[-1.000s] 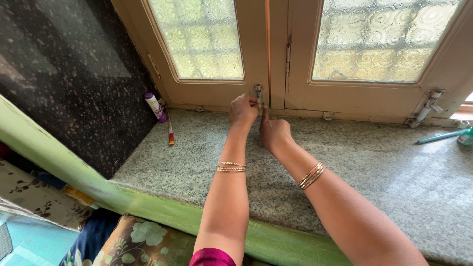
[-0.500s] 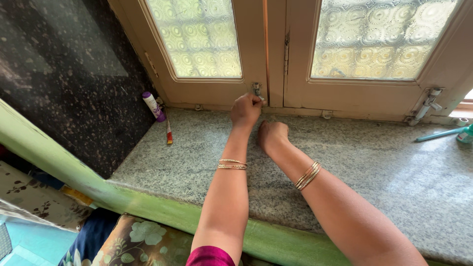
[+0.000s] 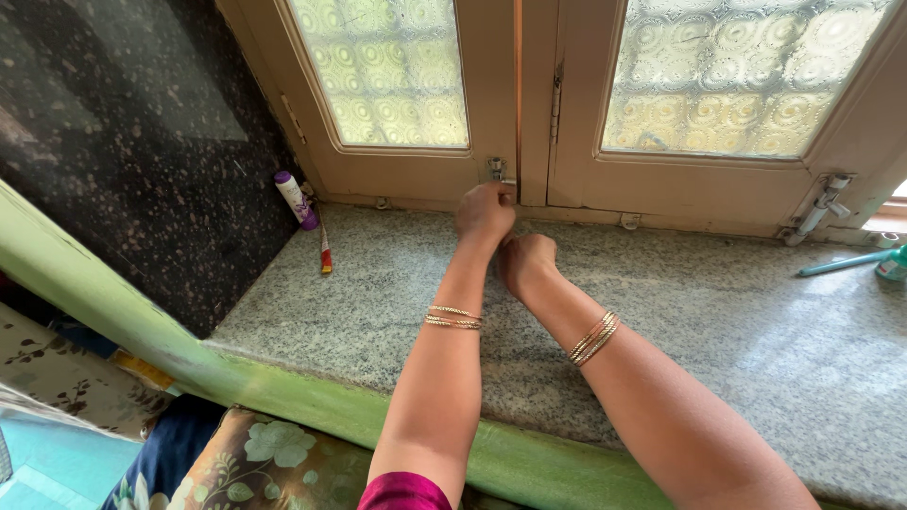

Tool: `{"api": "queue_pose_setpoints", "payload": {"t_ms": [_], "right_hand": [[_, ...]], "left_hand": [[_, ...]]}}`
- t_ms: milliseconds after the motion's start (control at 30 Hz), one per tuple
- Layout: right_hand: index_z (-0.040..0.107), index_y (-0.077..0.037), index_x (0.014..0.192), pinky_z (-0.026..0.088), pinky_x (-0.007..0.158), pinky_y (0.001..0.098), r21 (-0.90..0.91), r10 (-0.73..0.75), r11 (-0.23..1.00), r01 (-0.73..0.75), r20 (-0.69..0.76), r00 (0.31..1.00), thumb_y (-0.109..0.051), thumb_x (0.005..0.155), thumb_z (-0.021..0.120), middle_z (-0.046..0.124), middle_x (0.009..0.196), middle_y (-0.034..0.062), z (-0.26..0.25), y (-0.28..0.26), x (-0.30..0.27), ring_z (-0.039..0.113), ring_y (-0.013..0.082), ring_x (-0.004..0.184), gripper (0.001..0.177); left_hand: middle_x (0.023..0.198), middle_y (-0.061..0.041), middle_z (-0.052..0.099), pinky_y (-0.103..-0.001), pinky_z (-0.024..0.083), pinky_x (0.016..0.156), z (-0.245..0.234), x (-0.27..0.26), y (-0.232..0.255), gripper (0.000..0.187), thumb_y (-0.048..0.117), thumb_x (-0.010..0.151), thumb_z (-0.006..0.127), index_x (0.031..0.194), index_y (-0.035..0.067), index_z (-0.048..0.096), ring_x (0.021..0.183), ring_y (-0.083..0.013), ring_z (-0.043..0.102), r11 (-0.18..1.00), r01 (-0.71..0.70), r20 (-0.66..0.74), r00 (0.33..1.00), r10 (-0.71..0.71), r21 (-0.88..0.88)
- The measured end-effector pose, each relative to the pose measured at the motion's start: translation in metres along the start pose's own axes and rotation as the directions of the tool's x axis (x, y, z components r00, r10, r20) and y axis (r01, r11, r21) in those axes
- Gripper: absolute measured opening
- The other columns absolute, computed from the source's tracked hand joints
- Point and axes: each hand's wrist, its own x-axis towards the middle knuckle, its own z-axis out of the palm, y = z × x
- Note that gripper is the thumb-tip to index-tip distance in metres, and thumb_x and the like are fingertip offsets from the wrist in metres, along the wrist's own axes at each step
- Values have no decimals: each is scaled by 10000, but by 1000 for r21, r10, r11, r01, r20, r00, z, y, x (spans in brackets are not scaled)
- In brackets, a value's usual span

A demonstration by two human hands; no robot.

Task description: The person applies a substance from a small bottle to the window latch mechanism using a brush. They then repeatedly open and close the window sash and manipulate the latch to test its operation.

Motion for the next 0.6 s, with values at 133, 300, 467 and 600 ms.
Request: {"api": "queue_pose_setpoints", "payload": {"t_ms": [133,300,467,600], "right_hand": [[450,27,1468,601,677,391,70,50,996,-49,-22,998,-218,952,624,773,1117,120,0,0,3,761,266,947,597],[333,47,1529,607,674,405,50,32,998,-31,-5,999,-207,945,616,755,1132,127,5,0,7,765,272,938,697],[402,49,1477,610,661,425,107,47,994,-37,-92,995,-219,989,588,772,1074,158,8,6,10,773,291,917,587],[330,27,1478,596,638,396,117,78,992,-42,-328,942,-207,899,686,778,965,122,-3,15,2,762,272,858,718]], "left_hand": [[1131,-114,743,-463,560,923,-9,2,-9,199,272,903,674,1069,226,774,1089,-332,695,997,69,-40,997,-68,30],[1119,-98,736,-460,554,913,-14,1,-3,215,299,885,688,1077,227,752,1089,-319,687,992,120,-27,993,-119,26],[1103,-78,753,-455,561,903,-18,-1,-2,216,292,890,680,1077,209,747,1079,-304,699,995,96,-72,993,-96,-6],[1106,-65,764,-451,569,906,-20,-1,-3,212,286,920,657,1099,208,737,1085,-292,709,998,68,-95,993,-69,-16]]}}
